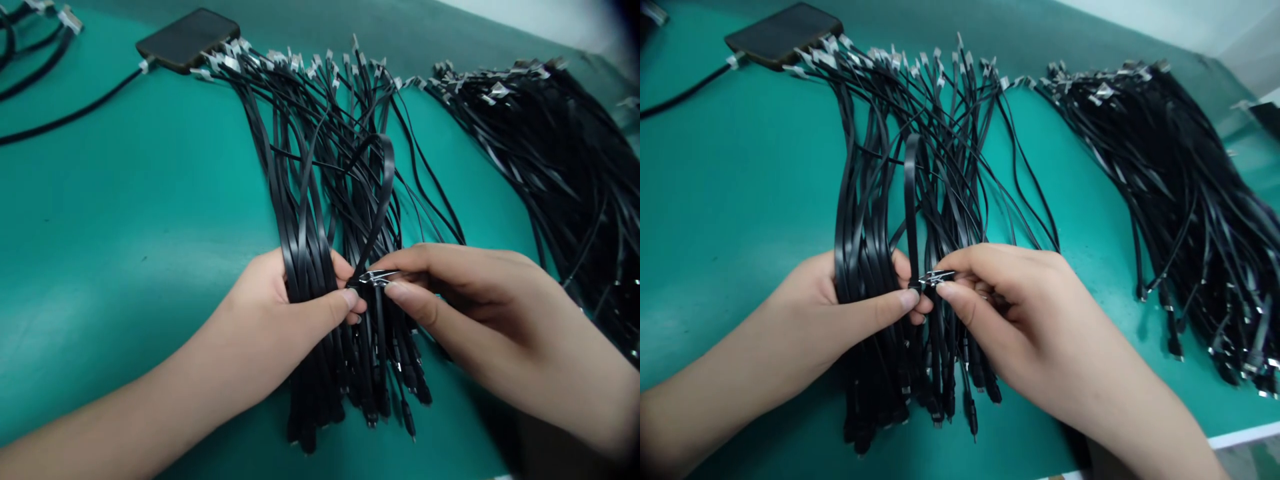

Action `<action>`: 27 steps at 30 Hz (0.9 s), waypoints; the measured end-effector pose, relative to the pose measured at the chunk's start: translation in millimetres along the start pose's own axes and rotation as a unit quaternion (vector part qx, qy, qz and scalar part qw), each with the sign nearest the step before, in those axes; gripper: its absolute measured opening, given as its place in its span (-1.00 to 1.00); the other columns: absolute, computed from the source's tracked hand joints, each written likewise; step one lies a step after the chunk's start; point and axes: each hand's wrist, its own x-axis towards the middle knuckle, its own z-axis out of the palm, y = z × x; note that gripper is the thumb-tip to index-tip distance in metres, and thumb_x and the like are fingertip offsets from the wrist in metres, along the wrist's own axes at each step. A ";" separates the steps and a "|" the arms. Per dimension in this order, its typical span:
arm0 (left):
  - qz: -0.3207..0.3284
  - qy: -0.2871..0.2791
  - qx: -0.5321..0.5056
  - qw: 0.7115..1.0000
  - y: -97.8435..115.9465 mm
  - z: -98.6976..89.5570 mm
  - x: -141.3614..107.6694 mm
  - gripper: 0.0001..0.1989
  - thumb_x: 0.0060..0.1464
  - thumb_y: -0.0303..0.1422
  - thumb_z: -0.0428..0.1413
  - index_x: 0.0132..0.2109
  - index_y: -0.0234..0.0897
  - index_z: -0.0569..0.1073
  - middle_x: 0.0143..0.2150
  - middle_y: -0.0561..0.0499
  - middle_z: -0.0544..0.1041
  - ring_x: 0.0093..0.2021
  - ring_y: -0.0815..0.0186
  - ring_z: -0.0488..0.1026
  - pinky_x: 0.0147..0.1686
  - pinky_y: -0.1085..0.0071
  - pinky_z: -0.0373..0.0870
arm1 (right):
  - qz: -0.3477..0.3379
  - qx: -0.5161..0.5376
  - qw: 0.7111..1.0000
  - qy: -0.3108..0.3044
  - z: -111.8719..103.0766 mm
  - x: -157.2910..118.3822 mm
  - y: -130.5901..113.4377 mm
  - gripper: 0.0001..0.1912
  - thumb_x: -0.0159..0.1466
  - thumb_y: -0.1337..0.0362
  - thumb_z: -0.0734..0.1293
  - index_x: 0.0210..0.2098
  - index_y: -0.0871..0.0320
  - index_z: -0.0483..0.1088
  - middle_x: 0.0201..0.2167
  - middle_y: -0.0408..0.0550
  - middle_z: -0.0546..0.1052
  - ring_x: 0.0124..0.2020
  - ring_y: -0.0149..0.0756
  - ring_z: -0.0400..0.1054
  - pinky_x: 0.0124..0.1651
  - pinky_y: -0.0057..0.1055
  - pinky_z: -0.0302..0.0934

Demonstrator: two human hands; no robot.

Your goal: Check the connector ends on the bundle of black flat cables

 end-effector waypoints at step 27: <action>-0.024 -0.032 -0.019 0.999 3.3 -1.3 -1.8 -0.86 0.06 -0.43 0.33 -0.29 -0.26 0.50 -0.41 0.08 0.70 -0.36 0.39 0.65 -0.34 0.60 0.57 | 0.028 0.016 0.999 0.000 1.7 0.5 -8.9 -0.82 0.42 0.24 0.30 -0.29 0.04 0.50 -0.39 -0.23 0.60 -0.44 -0.40 0.46 -0.45 -0.42 0.23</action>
